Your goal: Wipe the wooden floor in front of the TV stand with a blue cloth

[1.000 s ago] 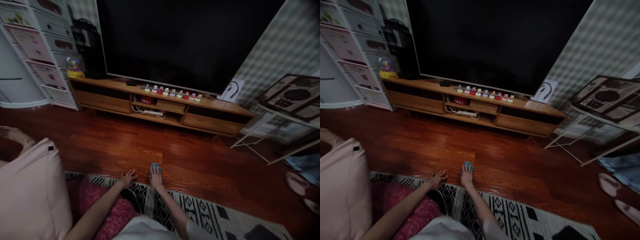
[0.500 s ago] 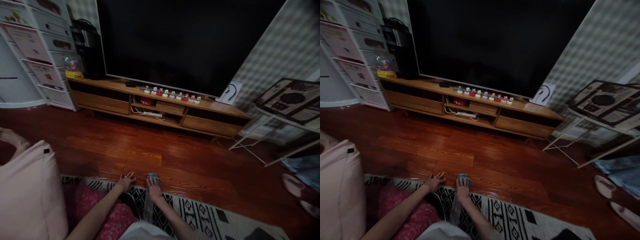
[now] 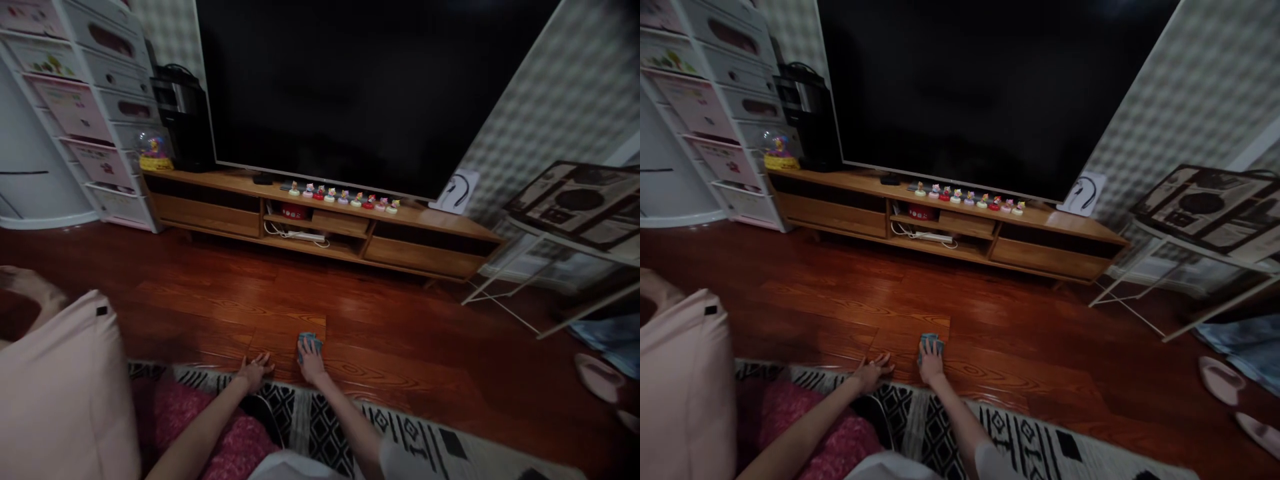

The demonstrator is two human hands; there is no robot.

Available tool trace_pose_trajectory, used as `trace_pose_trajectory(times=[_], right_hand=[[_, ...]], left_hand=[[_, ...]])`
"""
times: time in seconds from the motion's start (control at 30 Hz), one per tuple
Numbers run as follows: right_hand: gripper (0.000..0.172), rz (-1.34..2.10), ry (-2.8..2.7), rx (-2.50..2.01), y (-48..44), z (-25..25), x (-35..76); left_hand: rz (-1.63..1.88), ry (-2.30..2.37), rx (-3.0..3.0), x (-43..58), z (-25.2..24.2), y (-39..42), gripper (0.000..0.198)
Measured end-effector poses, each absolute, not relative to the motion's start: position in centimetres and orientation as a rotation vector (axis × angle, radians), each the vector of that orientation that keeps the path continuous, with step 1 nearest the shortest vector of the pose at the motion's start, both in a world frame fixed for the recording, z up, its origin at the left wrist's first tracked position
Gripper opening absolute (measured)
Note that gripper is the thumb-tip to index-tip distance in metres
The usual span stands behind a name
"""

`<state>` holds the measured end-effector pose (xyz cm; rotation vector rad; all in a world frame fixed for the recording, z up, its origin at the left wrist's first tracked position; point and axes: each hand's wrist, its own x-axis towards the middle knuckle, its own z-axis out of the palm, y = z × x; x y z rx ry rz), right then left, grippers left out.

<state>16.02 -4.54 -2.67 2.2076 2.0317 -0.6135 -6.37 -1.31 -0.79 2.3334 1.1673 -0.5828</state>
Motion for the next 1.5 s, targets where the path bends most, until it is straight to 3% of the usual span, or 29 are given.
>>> trace_pose_trajectory(times=[0.23,0.57,0.73,0.97,1.13,1.3,1.5], right_hand=[[0.073,-0.641,2.221,2.150,-13.1,-7.4,13.4],[0.063,-0.436,1.788,2.483,-3.2,-2.5,20.1],[0.062,-0.300,1.621,2.562,-4.8,-3.4,24.3],[0.063,-0.377,2.095,2.387,-13.1,-9.9,18.8],[0.062,-0.374,2.302,2.322,-12.0,-9.7,18.0],[0.057,-0.208,1.990,2.617,-8.5,-7.6,27.2],[0.066,0.195,1.283,3.241,-10.6,-9.5,36.7]], left_hand=[[-0.556,1.163,2.314,-6.4,-1.2,-1.2,0.074],[-0.632,1.176,2.363,-6.2,-0.3,-1.3,0.076],[-0.601,1.172,2.361,-6.2,-0.6,-1.2,0.075],[-0.559,1.184,2.365,-6.2,-0.7,-1.4,0.072],[-0.572,1.188,2.360,-6.3,-0.3,-1.6,0.074],[-0.578,1.206,2.365,-6.3,0.0,-1.8,0.076],[-0.520,1.196,2.361,-6.5,-0.1,-1.9,0.071]])
